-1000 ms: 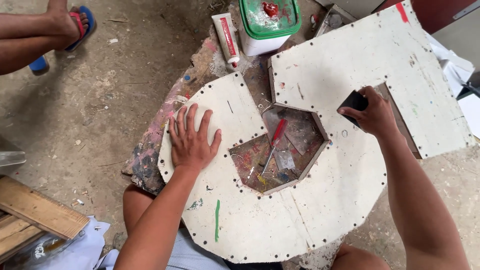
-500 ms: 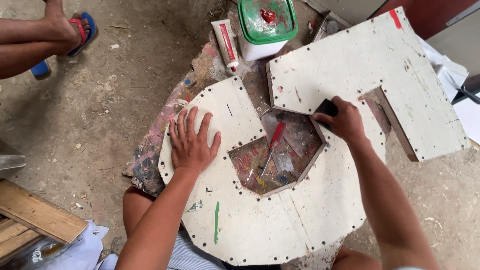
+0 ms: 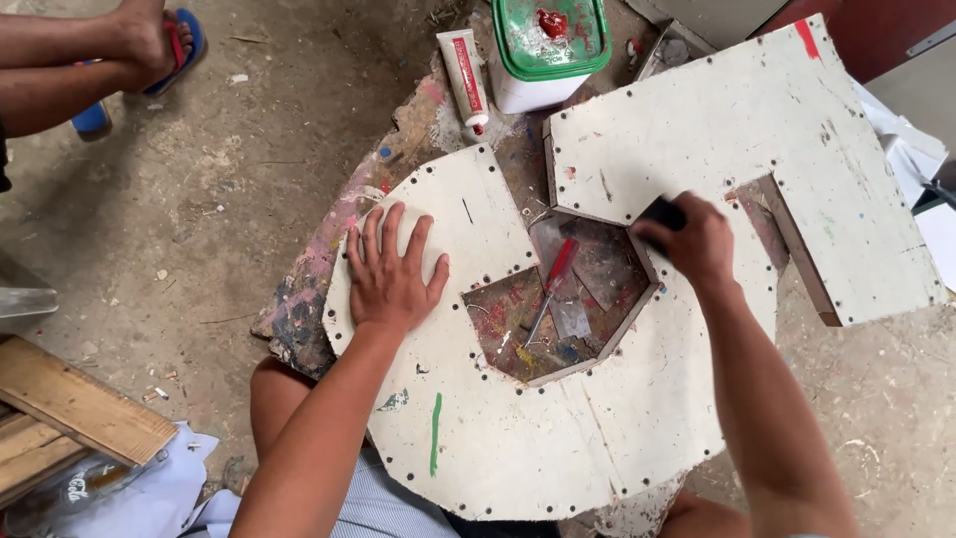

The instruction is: Sanding the edges and cleaning the crevices of a large letter-shaped fabrication piece using a sanding block and a screwdriver.

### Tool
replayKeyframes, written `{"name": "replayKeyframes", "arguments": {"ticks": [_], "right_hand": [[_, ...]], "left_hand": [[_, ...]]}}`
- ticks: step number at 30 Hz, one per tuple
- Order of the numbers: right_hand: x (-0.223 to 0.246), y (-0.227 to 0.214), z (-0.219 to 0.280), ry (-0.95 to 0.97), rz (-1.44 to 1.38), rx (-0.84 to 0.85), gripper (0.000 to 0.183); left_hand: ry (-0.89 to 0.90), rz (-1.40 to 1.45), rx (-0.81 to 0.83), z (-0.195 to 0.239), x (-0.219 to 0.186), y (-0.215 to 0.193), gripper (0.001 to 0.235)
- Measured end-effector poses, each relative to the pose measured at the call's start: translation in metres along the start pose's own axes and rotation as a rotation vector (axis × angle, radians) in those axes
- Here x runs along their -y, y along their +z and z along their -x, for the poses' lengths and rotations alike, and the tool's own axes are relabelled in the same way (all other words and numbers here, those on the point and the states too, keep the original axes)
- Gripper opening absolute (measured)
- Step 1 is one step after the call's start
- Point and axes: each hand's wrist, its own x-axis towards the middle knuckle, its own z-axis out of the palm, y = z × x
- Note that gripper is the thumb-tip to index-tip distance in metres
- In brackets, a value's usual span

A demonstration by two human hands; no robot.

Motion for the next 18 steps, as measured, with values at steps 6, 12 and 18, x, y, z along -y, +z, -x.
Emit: {"name": "replayKeyframes", "arguments": {"ticks": [6, 12, 18], "right_hand": [[0.013, 0.008, 0.006, -0.15, 0.116, 0.004, 0.07], [0.069, 0.02, -0.022, -0.401, 0.099, -0.06, 0.063], [0.096, 0.018, -0.071, -0.541, 0.097, -0.323, 0.029]], "left_hand": [[0.011, 0.004, -0.044, 0.001, 0.001, 0.003, 0.053], [0.003, 0.03, -0.022, 0.0, 0.0, 0.0, 0.053], [-0.017, 0.047, 0.035, -0.002, -0.001, -0.002, 0.053]]}}
